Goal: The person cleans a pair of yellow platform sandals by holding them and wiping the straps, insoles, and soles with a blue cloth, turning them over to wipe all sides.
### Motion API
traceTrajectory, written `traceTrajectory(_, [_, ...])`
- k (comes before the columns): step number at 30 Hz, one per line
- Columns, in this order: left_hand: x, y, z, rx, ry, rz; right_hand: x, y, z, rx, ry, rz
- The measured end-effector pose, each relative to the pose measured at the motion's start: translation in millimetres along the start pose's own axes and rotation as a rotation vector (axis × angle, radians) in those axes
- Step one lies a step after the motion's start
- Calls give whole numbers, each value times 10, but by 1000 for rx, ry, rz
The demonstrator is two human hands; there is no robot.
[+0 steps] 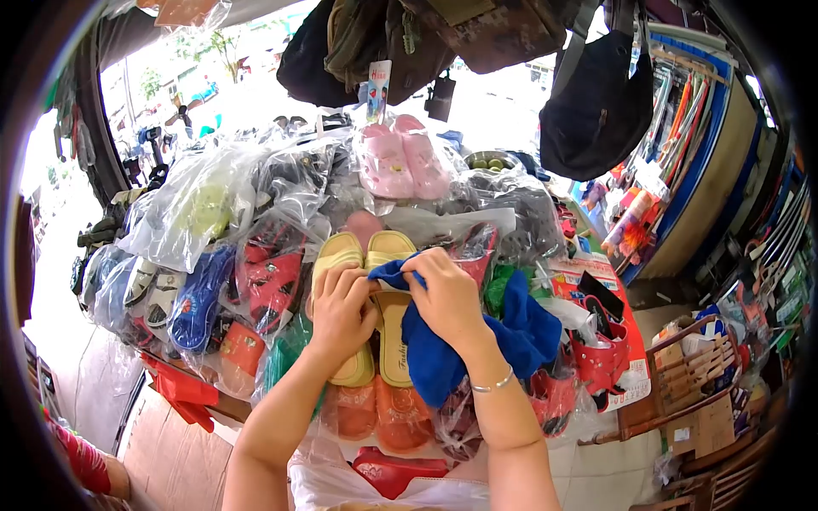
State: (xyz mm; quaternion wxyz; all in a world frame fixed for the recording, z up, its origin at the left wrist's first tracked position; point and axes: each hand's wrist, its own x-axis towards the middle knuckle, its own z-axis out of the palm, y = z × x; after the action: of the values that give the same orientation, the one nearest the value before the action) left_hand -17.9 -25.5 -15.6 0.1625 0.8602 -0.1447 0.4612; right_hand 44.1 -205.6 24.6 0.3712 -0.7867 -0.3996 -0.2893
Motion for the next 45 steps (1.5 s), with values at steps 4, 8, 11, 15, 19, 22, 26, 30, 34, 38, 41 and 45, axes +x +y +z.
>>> traceTrajectory(4, [6,-8,28,-3,-32,15,-64,313,63,-332,-119,222])
traceTrajectory(8, [-14,-13,-1,5,-18,6,10,19,-26,-24,77,16])
traceTrajectory(11, [-5,-2,8,-5,-41,29,-78,196,140,-164,-92,107])
traceTrajectory(15, [3,10,10,-24,-13,-7,-26,148,-39,-100,35,103])
traceTrajectory(19, [-15,15,14,12,-47,8,-52,40,91,-93,-99,37])
traceTrajectory(22, [-1,-10,25,4,-64,28,-58,217,78,-257,-8,109])
traceTrajectory(26, [0,16,17,35,-42,8,-1,-112,27,-72,74,-86])
traceTrajectory(30, [4,17,22,11,-48,43,-60,120,96,-214,-119,170])
traceTrajectory(34, [-3,10,33,12,-30,19,15,-139,17,-83,91,-21])
traceTrajectory(38, [-8,4,24,-8,-53,31,-85,129,198,-201,-79,136])
traceTrajectory(41, [-6,0,-22,-97,35,-9,60,107,17,-193,78,107])
traceTrajectory(45, [-58,-116,-61,-185,261,-43,234,-121,188,-173,-82,-64])
